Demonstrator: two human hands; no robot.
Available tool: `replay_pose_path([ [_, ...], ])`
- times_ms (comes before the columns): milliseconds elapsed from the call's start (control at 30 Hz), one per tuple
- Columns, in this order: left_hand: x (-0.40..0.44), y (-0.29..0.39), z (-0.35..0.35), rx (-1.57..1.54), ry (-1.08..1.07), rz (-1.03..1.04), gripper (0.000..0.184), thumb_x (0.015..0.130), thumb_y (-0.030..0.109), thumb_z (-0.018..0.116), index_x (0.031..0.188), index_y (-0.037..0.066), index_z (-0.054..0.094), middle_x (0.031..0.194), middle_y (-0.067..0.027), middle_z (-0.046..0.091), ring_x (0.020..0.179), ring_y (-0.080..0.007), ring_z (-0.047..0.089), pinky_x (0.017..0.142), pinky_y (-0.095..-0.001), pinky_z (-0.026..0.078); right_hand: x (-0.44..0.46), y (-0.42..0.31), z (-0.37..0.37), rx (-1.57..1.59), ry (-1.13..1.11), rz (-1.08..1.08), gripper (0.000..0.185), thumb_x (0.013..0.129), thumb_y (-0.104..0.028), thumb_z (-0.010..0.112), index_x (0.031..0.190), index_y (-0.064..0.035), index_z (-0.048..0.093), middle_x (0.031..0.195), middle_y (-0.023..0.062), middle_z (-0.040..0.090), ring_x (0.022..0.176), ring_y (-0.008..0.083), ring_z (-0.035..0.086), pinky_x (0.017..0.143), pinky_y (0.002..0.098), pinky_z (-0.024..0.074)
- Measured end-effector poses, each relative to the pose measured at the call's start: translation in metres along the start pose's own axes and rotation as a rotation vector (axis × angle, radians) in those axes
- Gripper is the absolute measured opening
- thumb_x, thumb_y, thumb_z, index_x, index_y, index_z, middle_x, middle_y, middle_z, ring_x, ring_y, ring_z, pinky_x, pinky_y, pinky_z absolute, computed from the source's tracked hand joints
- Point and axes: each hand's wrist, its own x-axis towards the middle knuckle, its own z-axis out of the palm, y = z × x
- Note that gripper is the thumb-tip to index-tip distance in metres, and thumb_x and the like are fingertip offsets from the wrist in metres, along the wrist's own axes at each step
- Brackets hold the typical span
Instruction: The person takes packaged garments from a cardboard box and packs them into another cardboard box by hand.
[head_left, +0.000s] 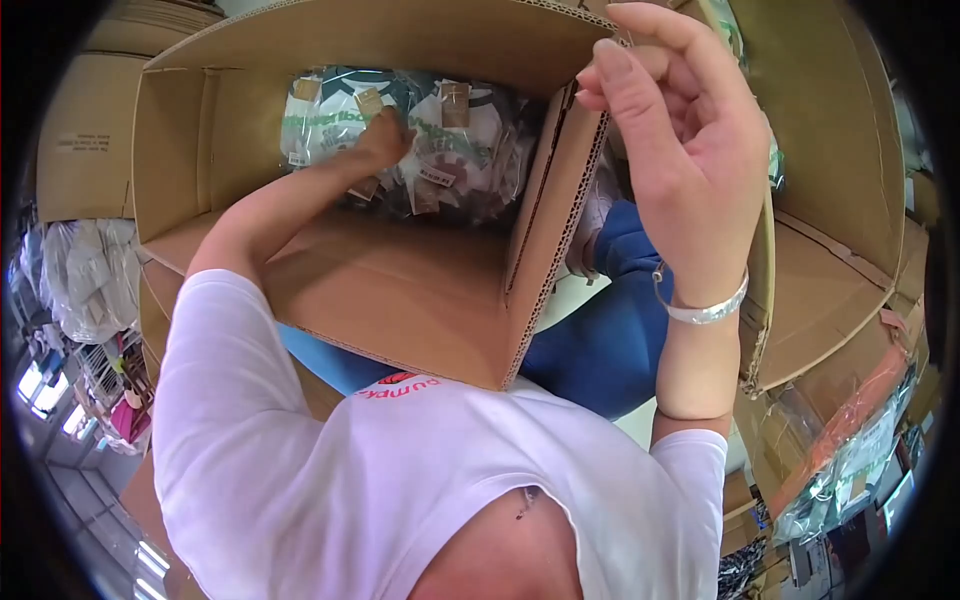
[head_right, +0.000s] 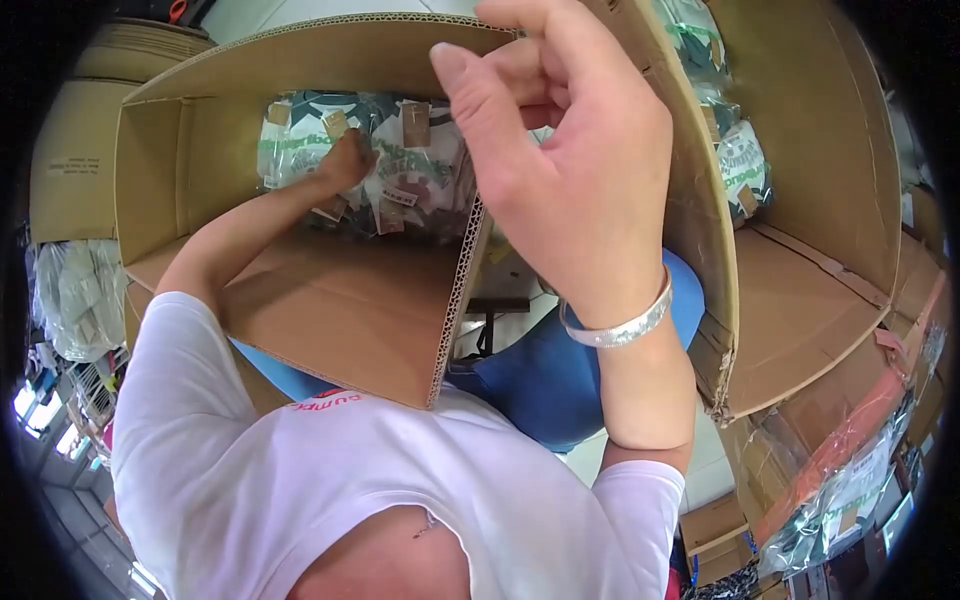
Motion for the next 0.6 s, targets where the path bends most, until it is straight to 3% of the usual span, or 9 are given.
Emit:
replay_pose_path([
  [33, -0.02, 0.006, -0.007, -0.004, 0.003, -0.001, 0.081, 0.079, 0.04, 0.076, 0.136, -0.004, 0.04, 0.13, -0.0232, 0.054, 0.116, -0.0429, 0.055, 0.094, -0.0454, 0.048, -0.001, -0.001, -0.001, 0.02, 0.017, -0.019, 0.025, 0.093, -0.006, 0.064, 0.114, 0.0023, 0.055, 0.081, 0.0011, 0.062, 0.071, 0.0052, 0.057, 0.064, 0.0177, 0.0442],
  [100, -0.074, 0.032, -0.034, 0.423, 0.373, 0.515, 0.083, 0.081, 0.044, 0.072, 0.145, 0.007, 0.032, 0.147, -0.0231, 0.037, 0.136, -0.0393, 0.036, 0.097, -0.0539, 0.046, -0.001, 0.0, -0.003, 0.061, 0.047, -0.055, 0.022, 0.094, -0.007, 0.063, 0.113, 0.0022, 0.055, 0.081, 0.0016, 0.063, 0.072, 0.006, 0.058, 0.066, 0.0183, 0.0453],
  [133, -0.082, 0.047, -0.037, 0.419, 0.377, 0.508, 0.083, 0.081, 0.044, 0.072, 0.145, 0.007, 0.032, 0.147, -0.0231, 0.037, 0.136, -0.0393, 0.036, 0.097, -0.0539, 0.046, -0.001, 0.001, -0.003, 0.082, 0.059, -0.074, 0.021, 0.095, -0.007, 0.062, 0.113, 0.0022, 0.056, 0.081, 0.0018, 0.063, 0.072, 0.0064, 0.058, 0.066, 0.0186, 0.0459],
  [200, -0.093, 0.068, -0.037, 0.601, 0.331, 0.859, 0.096, 0.077, 0.054, 0.072, 0.152, 0.018, 0.024, 0.16, -0.0188, 0.009, 0.145, -0.043, 0.016, 0.098, -0.0657, 0.041, 0.008, 0.011, 0.003, 0.115, 0.065, -0.106, 0.02, 0.095, -0.007, 0.062, 0.112, 0.0021, 0.056, 0.081, 0.0022, 0.064, 0.073, 0.007, 0.059, 0.067, 0.019, 0.0467],
  [233, -0.082, 0.065, -0.027, 0.594, 0.341, 0.843, 0.096, 0.077, 0.054, 0.072, 0.152, 0.018, 0.024, 0.16, -0.0188, 0.009, 0.145, -0.043, 0.016, 0.098, -0.0657, 0.041, 0.015, 0.019, 0.009, 0.126, 0.061, -0.119, 0.019, 0.096, -0.007, 0.061, 0.112, 0.002, 0.056, 0.081, 0.0023, 0.064, 0.073, 0.0072, 0.059, 0.068, 0.0192, 0.047],
  [267, -0.06, 0.058, -0.008, 0.658, 0.168, 0.72, 0.102, 0.075, 0.057, 0.072, 0.154, 0.022, 0.018, 0.161, -0.0181, 0.005, 0.145, -0.0452, 0.013, 0.099, -0.069, 0.037, 0.035, 0.043, 0.025, 0.634, -0.165, -0.486, 0.018, 0.096, -0.007, 0.06, 0.111, 0.0017, 0.057, 0.082, 0.0026, 0.064, 0.074, 0.0072, 0.06, 0.068, 0.0194, 0.0475],
  [367, -0.03, 0.049, 0.031, 0.719, -0.029, 0.565, 0.11, 0.072, 0.061, 0.072, 0.156, 0.025, 0.011, 0.162, -0.0173, -0.002, 0.146, -0.0485, 0.009, 0.101, -0.0723, 0.032, 0.009, 0.015, 0.005, 0.078, 0.08, -0.2, 0.017, 0.092, -0.012, 0.064, 0.103, 0.0002, 0.062, 0.077, 0.0072, 0.066, 0.068, 0.0149, 0.064, 0.064, 0.0261, 0.0514],
  [533, -0.031, 0.045, 0.032, 0.614, 0.029, 0.627, 0.109, 0.074, 0.047, 0.078, 0.157, 0.024, 0.011, 0.162, -0.0175, -0.011, 0.141, -0.0554, 0.02, 0.098, -0.0759, 0.033, 0.014, 0.027, -0.001, -0.257, 0.127, -0.335, 0.013, 0.09, -0.014, 0.066, 0.095, -0.0024, 0.065, 0.071, 0.0082, 0.067, 0.066, 0.014, 0.067, 0.061, 0.0279, 0.0523],
  [600, -0.031, 0.054, 0.042, 0.616, 0.005, 0.646, 0.105, 0.074, 0.046, 0.077, 0.155, 0.023, 0.014, 0.16, -0.0175, -0.007, 0.139, -0.0537, 0.022, 0.098, -0.0734, 0.034, 0.015, 0.03, -0.003, -0.236, 0.15, -0.438, 0.017, 0.086, -0.018, 0.069, 0.094, -0.0034, 0.065, 0.07, 0.0093, 0.067, 0.062, 0.0204, 0.066, 0.06, 0.0316, 0.0516],
])
